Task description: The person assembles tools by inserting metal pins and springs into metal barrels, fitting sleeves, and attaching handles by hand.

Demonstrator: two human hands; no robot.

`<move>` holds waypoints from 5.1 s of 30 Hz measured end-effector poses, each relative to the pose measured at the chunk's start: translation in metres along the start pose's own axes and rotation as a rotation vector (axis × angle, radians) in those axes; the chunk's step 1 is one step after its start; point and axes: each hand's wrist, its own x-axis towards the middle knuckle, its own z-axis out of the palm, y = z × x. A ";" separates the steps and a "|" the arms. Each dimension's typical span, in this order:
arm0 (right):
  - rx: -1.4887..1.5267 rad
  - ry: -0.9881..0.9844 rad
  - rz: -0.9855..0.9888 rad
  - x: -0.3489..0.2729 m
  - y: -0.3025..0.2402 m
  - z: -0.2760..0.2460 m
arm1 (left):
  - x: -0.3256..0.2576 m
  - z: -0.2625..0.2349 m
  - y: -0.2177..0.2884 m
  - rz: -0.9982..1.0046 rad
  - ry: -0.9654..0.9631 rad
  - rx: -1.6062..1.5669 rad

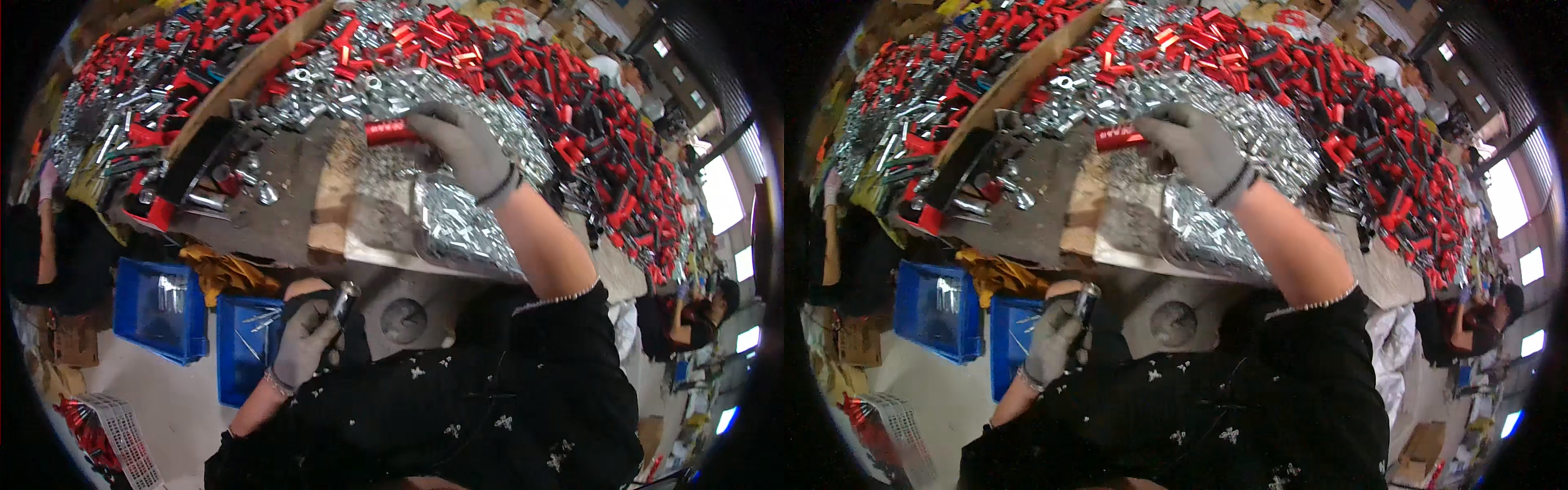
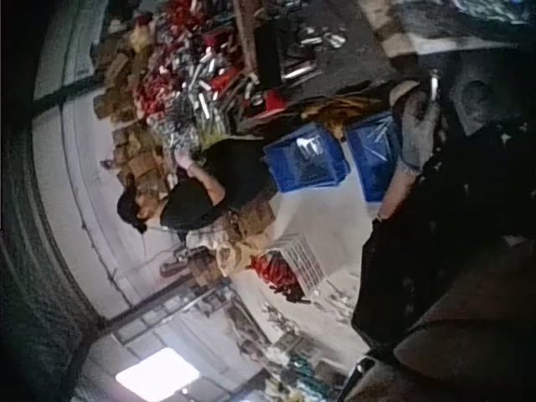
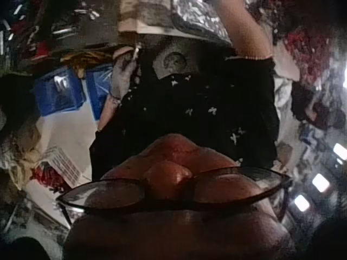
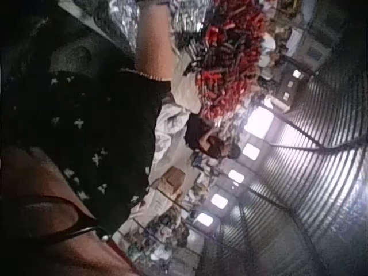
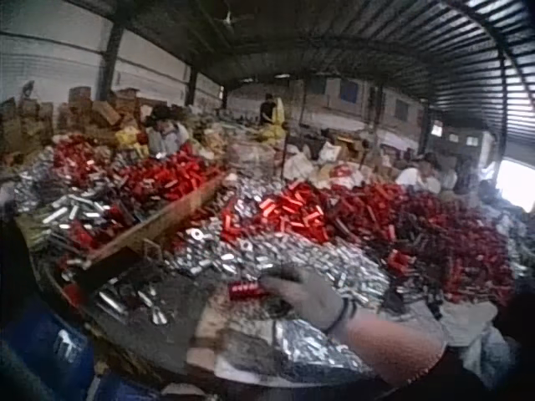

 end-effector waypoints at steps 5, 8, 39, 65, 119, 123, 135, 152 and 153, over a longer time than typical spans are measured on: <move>0.163 0.002 0.296 -0.110 0.026 -0.022 | 0.011 0.046 0.010 0.018 -0.102 0.015; 0.083 -0.124 0.215 -0.151 0.032 -0.036 | 0.018 0.064 0.007 0.011 -0.204 -0.030; 0.293 -0.114 -0.124 -0.257 0.126 -0.029 | 0.050 0.175 -0.011 0.077 -0.625 0.307; -1.269 0.253 0.103 -0.154 0.182 -0.255 | 0.044 0.147 -0.028 0.016 -0.392 0.296; 0.666 0.078 0.276 -0.212 0.092 -0.058 | 0.036 0.133 -0.007 0.403 -0.266 0.989; -0.465 -0.157 -0.175 -0.225 0.095 -0.072 | 0.030 0.113 -0.012 0.166 -0.345 0.709; -0.415 -0.503 -0.490 -0.224 0.066 -0.074 | 0.016 0.099 0.001 -0.252 -0.651 0.428; -1.064 -0.364 -0.526 -0.239 0.063 -0.074 | -0.005 0.109 0.008 0.271 -0.420 0.961; -1.024 -0.366 -0.505 -0.238 0.064 -0.078 | -0.006 0.108 0.005 0.503 -0.322 1.074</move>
